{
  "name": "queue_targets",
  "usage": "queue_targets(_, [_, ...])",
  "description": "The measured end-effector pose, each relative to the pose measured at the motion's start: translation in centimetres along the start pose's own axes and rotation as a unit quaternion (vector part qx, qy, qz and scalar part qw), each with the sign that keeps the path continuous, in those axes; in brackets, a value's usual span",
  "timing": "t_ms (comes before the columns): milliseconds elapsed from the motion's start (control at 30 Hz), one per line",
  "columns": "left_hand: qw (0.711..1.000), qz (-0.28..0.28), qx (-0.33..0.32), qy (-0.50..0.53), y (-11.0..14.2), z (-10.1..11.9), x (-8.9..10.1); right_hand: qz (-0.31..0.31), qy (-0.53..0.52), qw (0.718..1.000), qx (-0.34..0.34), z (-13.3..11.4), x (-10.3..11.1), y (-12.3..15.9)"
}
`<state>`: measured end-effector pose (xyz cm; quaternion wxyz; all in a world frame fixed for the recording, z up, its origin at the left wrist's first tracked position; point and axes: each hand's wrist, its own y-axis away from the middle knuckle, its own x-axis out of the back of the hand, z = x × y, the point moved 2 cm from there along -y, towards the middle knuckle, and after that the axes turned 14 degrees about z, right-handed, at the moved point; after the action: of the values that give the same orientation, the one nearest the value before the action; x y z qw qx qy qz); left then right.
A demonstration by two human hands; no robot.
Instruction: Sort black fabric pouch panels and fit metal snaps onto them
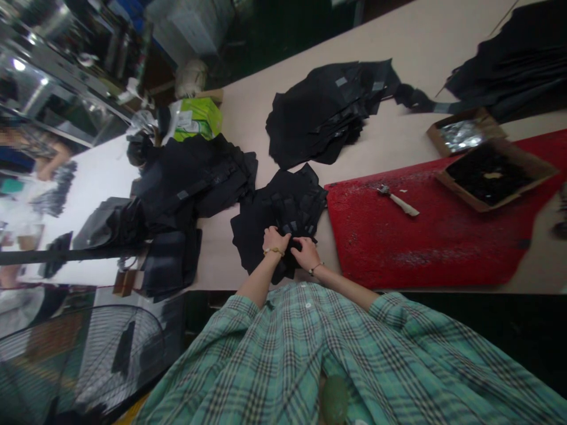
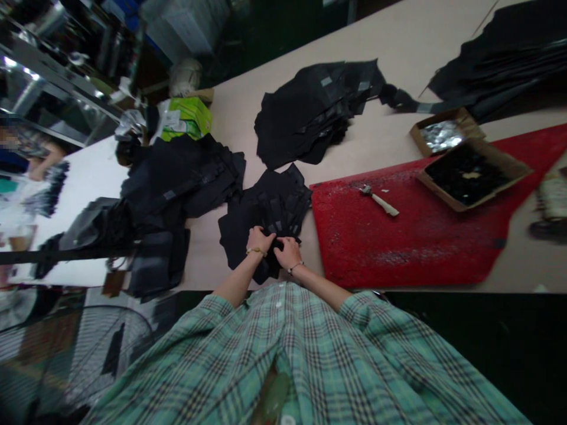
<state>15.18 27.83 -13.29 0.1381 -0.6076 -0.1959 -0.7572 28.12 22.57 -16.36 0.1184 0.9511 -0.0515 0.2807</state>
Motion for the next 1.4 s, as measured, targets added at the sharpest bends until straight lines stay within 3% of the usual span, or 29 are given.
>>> queue_targets(167, [1.000,-0.003,0.005,0.012,-0.3,0.2,-0.5,-0.009,-0.027,1.000,0.002,0.0,0.2,-0.3])
queue_targets(267, [0.999,-0.018,0.000,0.046,-1.5,-0.9,0.0,-0.011,-0.056,0.998,-0.017,0.2,0.3,-0.5])
queue_targets(367, [0.996,-0.047,0.013,0.074,-4.0,-3.7,2.2,-0.015,-0.085,0.996,-0.038,0.6,0.4,-0.7])
queue_targets(500, [0.997,-0.015,0.017,0.074,-8.1,-8.3,7.4,-0.023,-0.098,0.994,-0.051,0.9,0.5,-0.9])
queue_targets(600, [0.999,0.008,-0.032,0.038,-8.9,-8.7,9.1,-0.013,-0.066,0.998,-0.006,0.4,0.7,-1.0])
queue_targets(667, [0.998,0.017,-0.060,0.004,-8.0,-7.0,7.9,-0.012,-0.043,0.998,0.040,-0.2,0.5,-0.9])
queue_targets(733, [0.998,0.013,-0.057,-0.013,-6.4,-4.3,5.4,-0.023,-0.046,0.997,0.055,-0.8,0.0,-0.9])
queue_targets(833, [1.000,-0.013,0.013,-0.002,-4.2,-0.8,1.3,-0.044,-0.110,0.993,0.005,-1.5,-1.4,-1.2])
queue_targets(900, [0.998,-0.019,0.053,0.009,-3.5,0.3,-0.2,-0.069,-0.173,0.981,-0.051,-1.9,-2.4,-1.6])
queue_targets(1000, [0.998,-0.020,0.046,0.024,-3.8,0.1,-0.1,-0.126,-0.245,0.956,-0.103,-2.5,-3.5,-2.2])
queue_targets(1100, [0.999,-0.030,0.030,0.034,-4.5,-1.5,1.8,-0.154,-0.230,0.960,-0.049,-2.7,-2.9,-2.1])
queue_targets(1200, [0.999,0.013,-0.020,0.027,-4.6,-2.9,4.2,-0.053,-0.117,0.991,0.043,-2.0,-0.9,-1.4])
queue_targets(1267, [0.996,0.021,-0.087,0.004,-3.9,-3.2,4.8,0.010,-0.055,0.997,0.061,-1.1,0.3,-0.9])
queue_targets(1333, [0.989,-0.023,-0.146,-0.015,-2.7,-2.7,4.2,0.009,-0.042,0.998,0.046,-0.2,0.7,-0.6])
queue_targets(1400, [0.985,-0.061,-0.164,-0.002,-1.3,-1.9,2.8,-0.011,-0.063,0.998,0.021,0.4,0.6,-0.5])
